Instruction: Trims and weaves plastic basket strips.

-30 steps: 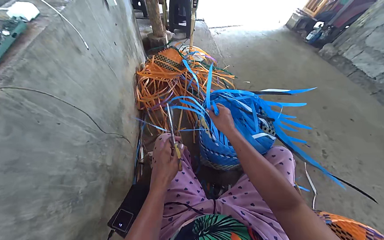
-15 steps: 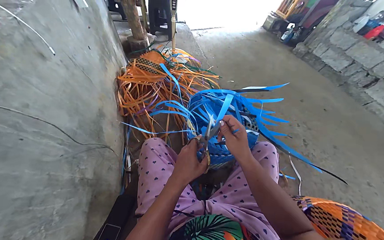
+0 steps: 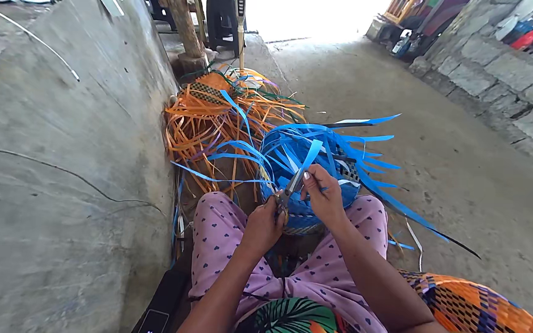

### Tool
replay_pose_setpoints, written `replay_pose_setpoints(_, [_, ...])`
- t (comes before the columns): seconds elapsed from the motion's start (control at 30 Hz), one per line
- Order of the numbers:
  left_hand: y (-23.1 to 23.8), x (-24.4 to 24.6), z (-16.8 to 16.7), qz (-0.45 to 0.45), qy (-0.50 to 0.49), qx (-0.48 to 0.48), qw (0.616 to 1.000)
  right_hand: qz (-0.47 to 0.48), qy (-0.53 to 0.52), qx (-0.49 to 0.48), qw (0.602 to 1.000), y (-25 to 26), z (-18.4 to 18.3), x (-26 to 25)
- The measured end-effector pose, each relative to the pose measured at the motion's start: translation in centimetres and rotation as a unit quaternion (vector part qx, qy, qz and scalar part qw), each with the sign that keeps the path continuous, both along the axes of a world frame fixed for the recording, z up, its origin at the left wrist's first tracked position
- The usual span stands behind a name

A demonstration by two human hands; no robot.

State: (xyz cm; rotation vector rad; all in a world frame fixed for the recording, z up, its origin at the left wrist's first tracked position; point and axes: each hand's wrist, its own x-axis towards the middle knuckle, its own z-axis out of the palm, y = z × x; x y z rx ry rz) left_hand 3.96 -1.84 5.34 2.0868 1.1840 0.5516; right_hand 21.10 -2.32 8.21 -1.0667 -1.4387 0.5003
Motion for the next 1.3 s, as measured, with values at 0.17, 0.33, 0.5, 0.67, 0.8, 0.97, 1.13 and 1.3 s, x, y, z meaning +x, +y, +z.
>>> replay_pose_setpoints(0.17, [0.1,-0.1,0.7,-0.009,-0.064,0.032,0.997,0.011,-0.045,0.019,0.999,-0.1,-0.6,-0.6])
replay_pose_setpoints(0.33, [0.2,-0.1,0.5,0.000,-0.046,0.015,0.999,0.008,-0.052,0.026,0.998,-0.1,-0.5,-0.6])
replay_pose_setpoints(0.5, [0.1,-0.2,0.4,0.008,-0.059,0.012,0.998,-0.011,-0.077,0.020,0.997,-0.1,-0.9,-0.5])
replay_pose_setpoints(0.67, [0.6,-0.6,0.3,0.016,-0.053,-0.028,0.998,-0.043,-0.095,0.017,0.994,0.0,-1.5,-0.2])
replay_pose_setpoints(0.8, [0.6,-0.6,-0.7,0.021,-0.050,-0.035,0.998,-0.058,-0.090,0.000,0.994,0.2,-2.0,0.2])
replay_pose_setpoints(0.97, [0.9,-0.5,-4.4,0.061,-0.162,-0.173,0.970,-0.042,-0.027,-0.016,0.999,-0.2,-1.9,0.8])
replay_pose_setpoints(1.13, [1.9,0.8,-8.5,0.285,-0.420,-0.248,0.825,-0.035,0.022,-0.010,0.999,-0.7,-1.6,1.0])
replay_pose_setpoints(1.3, [6.9,0.1,-8.2,0.391,-0.560,-0.288,0.671,-0.002,0.053,-0.018,0.998,-0.8,-1.7,0.4])
